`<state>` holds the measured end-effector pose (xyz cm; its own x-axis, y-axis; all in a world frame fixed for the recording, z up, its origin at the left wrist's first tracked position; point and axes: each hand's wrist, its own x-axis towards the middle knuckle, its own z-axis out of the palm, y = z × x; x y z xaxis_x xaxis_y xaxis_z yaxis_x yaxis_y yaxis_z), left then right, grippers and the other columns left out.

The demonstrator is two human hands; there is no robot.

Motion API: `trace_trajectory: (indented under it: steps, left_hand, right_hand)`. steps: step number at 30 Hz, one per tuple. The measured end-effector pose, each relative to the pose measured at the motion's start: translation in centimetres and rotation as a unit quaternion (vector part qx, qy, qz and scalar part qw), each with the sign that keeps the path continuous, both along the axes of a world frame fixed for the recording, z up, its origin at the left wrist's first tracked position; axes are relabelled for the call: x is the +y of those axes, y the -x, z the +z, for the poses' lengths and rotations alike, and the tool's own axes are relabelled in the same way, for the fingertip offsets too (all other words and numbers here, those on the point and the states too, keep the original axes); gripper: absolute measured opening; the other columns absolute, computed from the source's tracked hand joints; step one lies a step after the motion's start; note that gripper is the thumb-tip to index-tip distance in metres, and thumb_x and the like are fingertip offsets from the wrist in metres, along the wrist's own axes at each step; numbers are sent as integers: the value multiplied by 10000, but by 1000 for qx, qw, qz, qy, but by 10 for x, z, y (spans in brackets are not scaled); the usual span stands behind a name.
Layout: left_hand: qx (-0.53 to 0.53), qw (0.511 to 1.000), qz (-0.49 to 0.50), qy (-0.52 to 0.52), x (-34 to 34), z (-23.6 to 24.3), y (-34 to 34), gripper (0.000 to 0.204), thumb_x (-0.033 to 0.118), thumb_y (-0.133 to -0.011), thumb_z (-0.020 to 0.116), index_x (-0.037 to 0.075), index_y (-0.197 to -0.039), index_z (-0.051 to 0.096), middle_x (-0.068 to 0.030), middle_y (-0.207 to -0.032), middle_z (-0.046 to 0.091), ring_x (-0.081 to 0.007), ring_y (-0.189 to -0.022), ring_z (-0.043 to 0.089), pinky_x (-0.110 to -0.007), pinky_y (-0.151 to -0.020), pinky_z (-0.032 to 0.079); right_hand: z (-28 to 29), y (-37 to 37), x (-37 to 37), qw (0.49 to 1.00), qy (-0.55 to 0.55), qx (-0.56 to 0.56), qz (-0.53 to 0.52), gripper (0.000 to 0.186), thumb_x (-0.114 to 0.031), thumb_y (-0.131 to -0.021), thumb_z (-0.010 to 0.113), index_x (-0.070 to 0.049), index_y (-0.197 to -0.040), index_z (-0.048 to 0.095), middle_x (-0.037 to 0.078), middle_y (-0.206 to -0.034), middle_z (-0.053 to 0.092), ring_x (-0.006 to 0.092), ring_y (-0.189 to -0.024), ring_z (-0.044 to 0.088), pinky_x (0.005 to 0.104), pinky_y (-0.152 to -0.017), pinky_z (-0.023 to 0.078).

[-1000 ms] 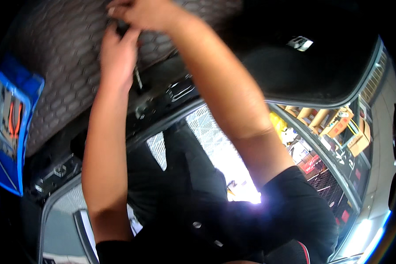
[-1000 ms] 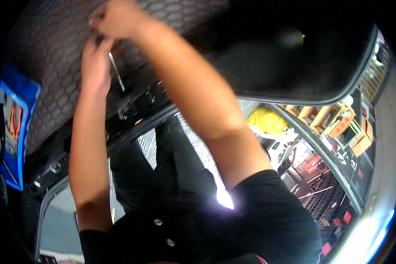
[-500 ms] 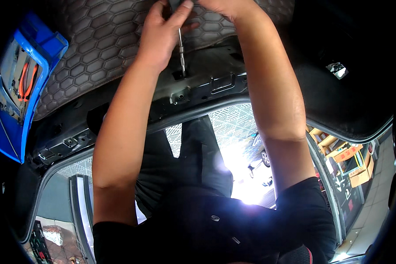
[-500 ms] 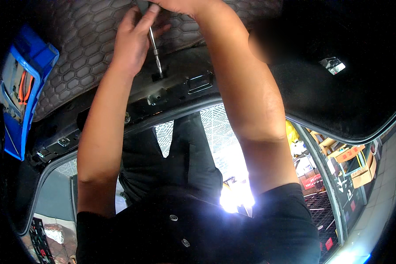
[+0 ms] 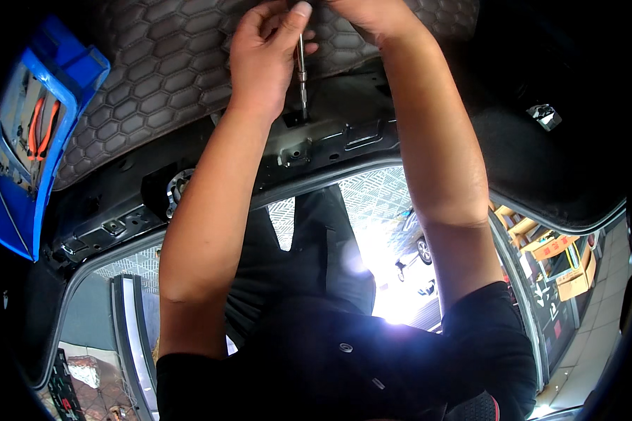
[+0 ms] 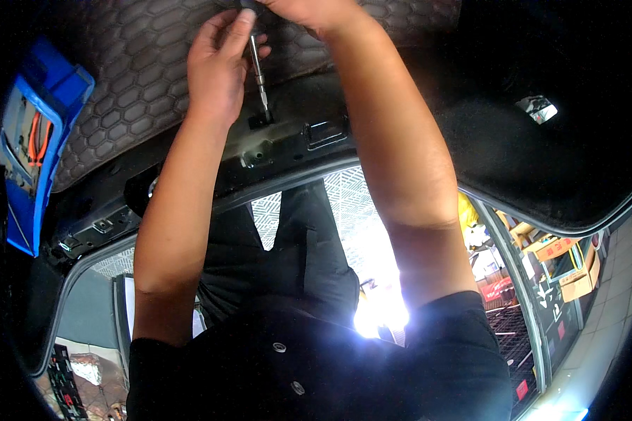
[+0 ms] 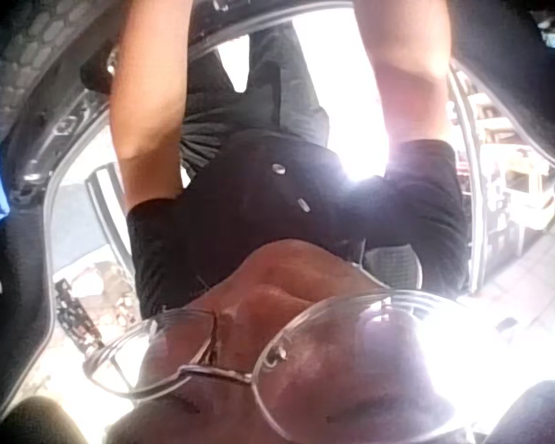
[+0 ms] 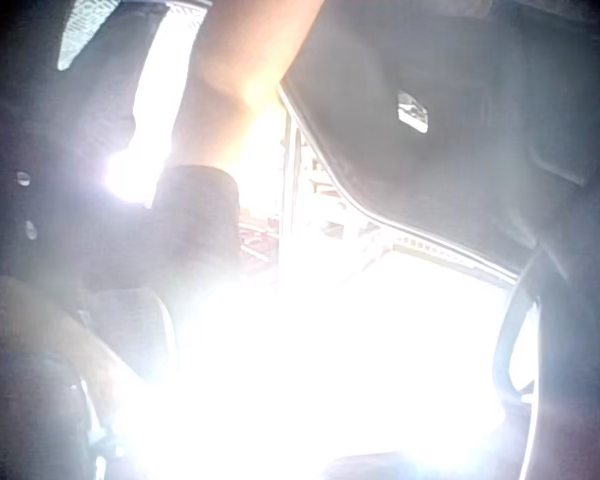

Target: The person unscrews and removes components from a car trunk latch assembly using a socket wrench and a screwdriver.

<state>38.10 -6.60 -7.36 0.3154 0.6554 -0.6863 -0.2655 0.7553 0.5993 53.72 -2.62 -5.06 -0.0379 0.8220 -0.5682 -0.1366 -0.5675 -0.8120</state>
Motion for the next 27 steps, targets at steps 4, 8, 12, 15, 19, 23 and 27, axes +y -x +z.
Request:
trace_trajectory:
  steps: [4, 8, 12, 15, 19, 23, 27]
  left_hand:
    - [-10, 998, -40, 42, 0, 0, -3, 385, 398, -1100, 495, 44, -1192, 616, -70, -951, 703, -149, -736, 683, -280, -655, 576]
    - [-42, 994, 26, 95, 3, 4, -4, 346, 393, -1099, 502, 68, -1157, 604, -57, -923, 694, -138, -708, 666, -264, -629, 560]
    - [0, 1000, 17, 25, -4, 2, -4, 331, 346, -1044, 617, 51, -1193, 601, -56, -980, 690, -141, -804, 663, -281, -661, 548]
    - [-31, 999, 1, 29, -10, -6, -1, 342, 315, -1019, 681, 38, -1206, 609, -73, -1030, 716, -143, -875, 667, -295, -706, 548]
    - [-29, 996, 31, 84, -7, 4, -7, 343, 415, -1079, 545, 88, -1157, 614, 4, -856, 642, -125, -720, 632, -255, -591, 511]
    - [36, 999, -5, 32, -8, 15, -16, 333, 385, -1070, 573, 74, -1175, 624, -45, -973, 699, -134, -777, 650, -281, -656, 523]
    - [11, 999, -7, 51, -8, -2, 4, 349, 394, -1081, 544, 72, -1181, 634, -58, -1031, 725, -137, -818, 646, -297, -698, 518]
  right_hand:
    - [4, -1, -1, 997, 57, 16, -43, 286, -214, -1037, 639, -45, -1262, 686, 25, -1030, 699, 119, -931, 632, 238, -817, 509]
    - [16, 5, -4, 992, 34, 95, -71, 367, -193, -1043, 627, -5, -1359, 629, 68, -1098, 716, 145, -1015, 658, 274, -879, 530]
    - [11, 4, -1, 994, -53, -84, 44, 408, -189, -1051, 615, 13, -1405, 587, 63, -1034, 728, 141, -958, 672, 281, -858, 544]
    - [11, 5, -4, 999, 0, 19, -49, 363, -168, -1029, 652, 18, -1341, 638, 52, -1007, 733, 126, -910, 668, 263, -823, 543]
    - [11, 8, 0, 998, 18, 22, -49, 329, -164, -1012, 680, 20, -1286, 680, 51, -1013, 734, 119, -900, 661, 252, -813, 537]
    - [18, 0, -2, 995, -3, -98, 4, 317, -189, -995, 712, 26, -1228, 712, 42, -996, 734, 103, -925, 643, 248, -817, 528]
    - [2, 3, -5, 999, -16, 22, -41, 349, -229, -975, 745, 20, -1217, 717, 38, -993, 739, 101, -924, 645, 260, -813, 530]
